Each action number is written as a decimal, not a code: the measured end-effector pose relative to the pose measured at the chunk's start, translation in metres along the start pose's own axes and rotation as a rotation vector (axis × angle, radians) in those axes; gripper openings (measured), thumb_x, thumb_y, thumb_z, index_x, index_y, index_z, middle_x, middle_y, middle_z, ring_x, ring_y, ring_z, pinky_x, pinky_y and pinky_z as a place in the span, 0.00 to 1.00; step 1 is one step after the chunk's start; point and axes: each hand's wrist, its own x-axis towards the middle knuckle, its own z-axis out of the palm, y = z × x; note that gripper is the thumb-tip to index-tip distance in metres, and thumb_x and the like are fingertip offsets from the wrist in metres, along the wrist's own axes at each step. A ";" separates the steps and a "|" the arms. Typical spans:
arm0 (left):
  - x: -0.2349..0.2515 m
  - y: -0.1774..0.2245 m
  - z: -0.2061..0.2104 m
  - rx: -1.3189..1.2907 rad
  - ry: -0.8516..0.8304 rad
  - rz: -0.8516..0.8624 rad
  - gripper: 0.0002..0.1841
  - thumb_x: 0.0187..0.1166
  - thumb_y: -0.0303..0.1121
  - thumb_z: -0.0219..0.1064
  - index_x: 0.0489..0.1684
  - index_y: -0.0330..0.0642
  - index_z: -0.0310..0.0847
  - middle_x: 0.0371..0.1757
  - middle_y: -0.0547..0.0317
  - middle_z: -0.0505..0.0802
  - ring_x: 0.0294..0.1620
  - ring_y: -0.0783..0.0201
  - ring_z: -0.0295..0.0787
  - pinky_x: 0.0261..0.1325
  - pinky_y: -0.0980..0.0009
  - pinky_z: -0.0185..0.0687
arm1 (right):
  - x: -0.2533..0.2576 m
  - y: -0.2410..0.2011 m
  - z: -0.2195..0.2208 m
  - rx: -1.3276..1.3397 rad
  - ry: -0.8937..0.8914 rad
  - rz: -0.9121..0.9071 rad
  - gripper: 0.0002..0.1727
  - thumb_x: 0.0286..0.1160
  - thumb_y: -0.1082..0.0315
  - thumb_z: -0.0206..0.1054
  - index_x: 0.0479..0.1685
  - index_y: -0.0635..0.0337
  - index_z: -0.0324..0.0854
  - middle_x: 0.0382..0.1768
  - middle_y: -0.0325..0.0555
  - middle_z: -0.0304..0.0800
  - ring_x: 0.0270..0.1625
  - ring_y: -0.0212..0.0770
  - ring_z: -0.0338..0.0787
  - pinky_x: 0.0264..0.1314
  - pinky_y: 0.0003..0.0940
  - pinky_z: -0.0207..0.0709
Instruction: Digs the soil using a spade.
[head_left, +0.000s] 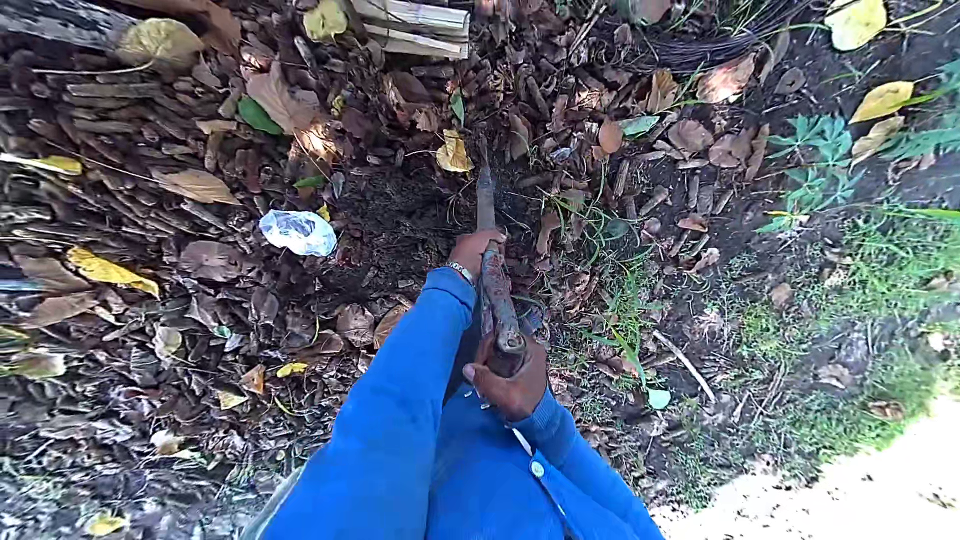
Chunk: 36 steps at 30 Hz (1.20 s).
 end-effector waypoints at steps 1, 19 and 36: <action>-0.001 0.010 -0.006 -0.025 -0.009 0.013 0.04 0.75 0.27 0.67 0.40 0.39 0.78 0.22 0.57 0.85 0.15 0.66 0.80 0.17 0.72 0.79 | 0.009 -0.005 0.003 -0.027 -0.048 -0.012 0.14 0.50 0.71 0.81 0.33 0.65 0.82 0.22 0.35 0.88 0.22 0.26 0.86 0.26 0.24 0.84; -0.048 -0.029 -0.014 0.316 0.185 0.291 0.21 0.64 0.28 0.76 0.54 0.29 0.76 0.38 0.39 0.89 0.34 0.48 0.87 0.36 0.50 0.85 | -0.063 0.012 -0.029 0.533 -0.116 -0.055 0.06 0.67 0.67 0.78 0.37 0.52 0.86 0.24 0.40 0.89 0.26 0.36 0.89 0.34 0.36 0.87; -0.022 -0.168 0.071 0.196 0.154 -0.088 0.20 0.59 0.19 0.76 0.49 0.26 0.77 0.42 0.39 0.85 0.39 0.50 0.82 0.40 0.52 0.81 | -0.116 0.019 -0.133 0.878 0.359 0.126 0.05 0.69 0.65 0.74 0.28 0.53 0.89 0.16 0.40 0.86 0.19 0.38 0.89 0.28 0.38 0.88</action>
